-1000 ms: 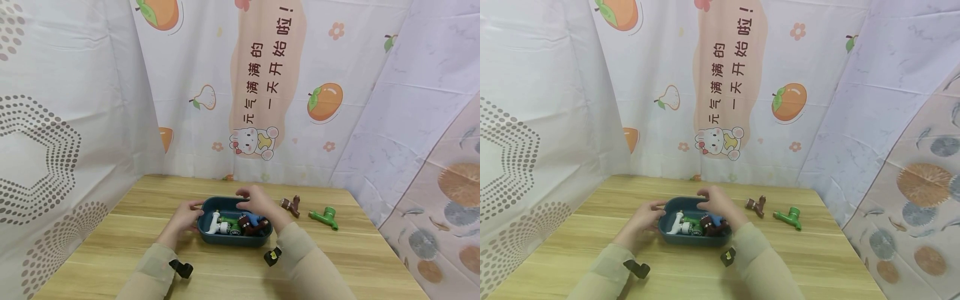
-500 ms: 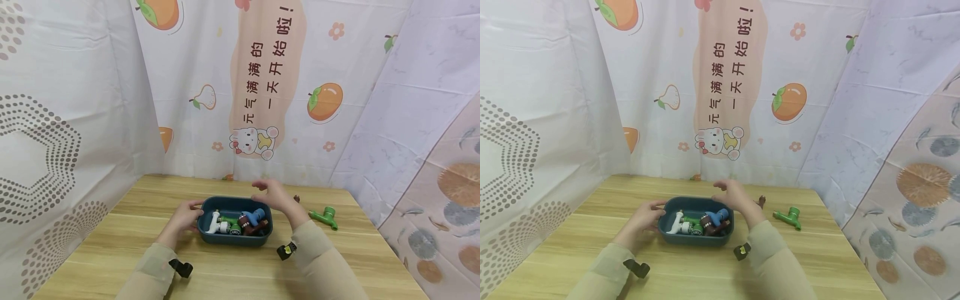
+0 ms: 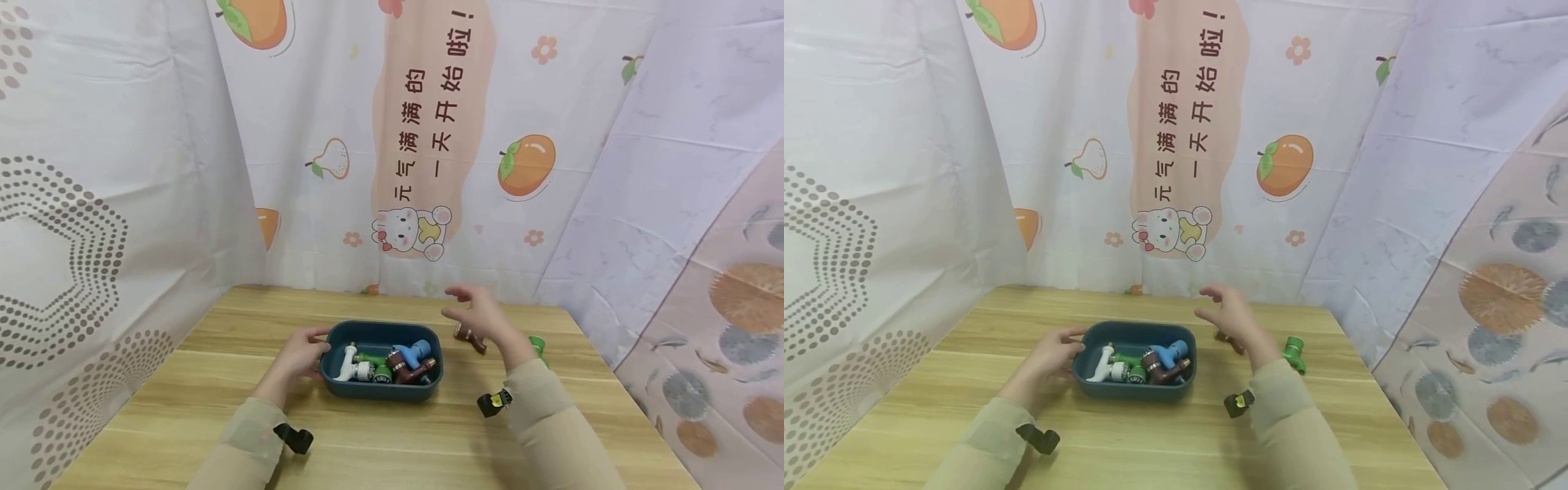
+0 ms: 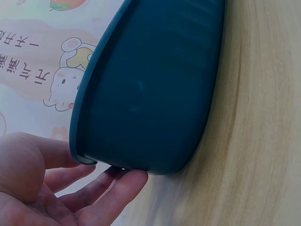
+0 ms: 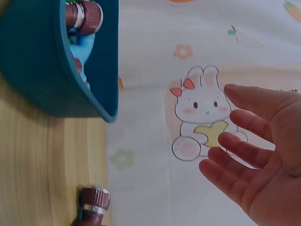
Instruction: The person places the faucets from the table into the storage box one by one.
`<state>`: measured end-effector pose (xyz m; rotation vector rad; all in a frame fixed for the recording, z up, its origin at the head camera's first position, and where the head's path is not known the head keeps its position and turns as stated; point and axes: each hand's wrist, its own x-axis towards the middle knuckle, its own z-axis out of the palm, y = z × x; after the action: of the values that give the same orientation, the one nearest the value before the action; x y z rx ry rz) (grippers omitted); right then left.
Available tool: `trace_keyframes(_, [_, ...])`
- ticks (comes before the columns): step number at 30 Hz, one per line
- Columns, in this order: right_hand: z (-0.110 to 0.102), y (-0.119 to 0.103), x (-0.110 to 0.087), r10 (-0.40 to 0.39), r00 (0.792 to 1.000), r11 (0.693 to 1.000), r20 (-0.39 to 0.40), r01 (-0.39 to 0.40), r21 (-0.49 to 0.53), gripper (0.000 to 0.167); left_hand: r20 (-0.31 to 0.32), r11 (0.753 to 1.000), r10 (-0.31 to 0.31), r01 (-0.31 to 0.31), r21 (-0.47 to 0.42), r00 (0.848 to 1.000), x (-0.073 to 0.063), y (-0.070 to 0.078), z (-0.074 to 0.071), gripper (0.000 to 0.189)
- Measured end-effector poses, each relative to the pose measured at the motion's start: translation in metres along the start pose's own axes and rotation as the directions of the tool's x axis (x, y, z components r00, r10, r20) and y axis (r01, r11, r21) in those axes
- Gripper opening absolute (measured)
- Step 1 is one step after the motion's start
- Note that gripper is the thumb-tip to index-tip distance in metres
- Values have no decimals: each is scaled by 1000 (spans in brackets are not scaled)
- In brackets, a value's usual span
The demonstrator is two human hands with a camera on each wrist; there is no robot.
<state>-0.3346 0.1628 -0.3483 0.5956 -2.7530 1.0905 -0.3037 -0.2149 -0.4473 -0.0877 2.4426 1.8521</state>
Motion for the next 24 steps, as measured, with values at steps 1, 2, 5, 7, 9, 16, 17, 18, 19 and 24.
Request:
trace_keyframes(1, [-3,1,-1,2,1000,1000,-1,-2,-1,47,-1,1000,-1,1,3,1000,0,0,0,46])
trace_keyframes(2, [-5,2,-1,1,1000,1000,-4,-1,-4,47,-1,1000,-1,1,6,1000,0,0,0,46])
trace_keyframes(5, [-11,8,-2,-4,1000,1000,-13,4,-4,48,-3,1000,-3,3,8,1000,0,0,0,45])
trace_keyframes(7, [-14,11,-3,3,1000,1000,-18,-3,5,49,-6,1000,-2,2,11,1000,0,0,0,45])
trace_keyframes(9, [-17,15,-3,12,1000,1000,-23,-12,8,50,-7,1000,1,-1,14,1000,0,0,0,45])
trace_keyframes(16, [-28,29,-6,24,997,999,-68,-27,-47,50,-12,1000,0,0,15,1000,1,-1,0,46])
trace_keyframes(17, [-29,30,-7,31,997,998,-69,-34,-47,50,-12,1000,0,0,13,1000,1,-1,0,46])
trace_keyframes(18, [-31,32,-8,38,997,998,-72,-42,-44,50,-13,1000,0,0,14,1000,1,-1,0,46])
trace_keyframes(19, [-32,33,-9,45,996,998,-74,-48,-44,51,-13,1000,1,0,13,1000,1,-1,0,46])
trace_keyframes(24, [-40,43,-13,64,994,997,-86,-68,-43,51,-13,1000,1,-1,15,1000,1,-1,0,45])
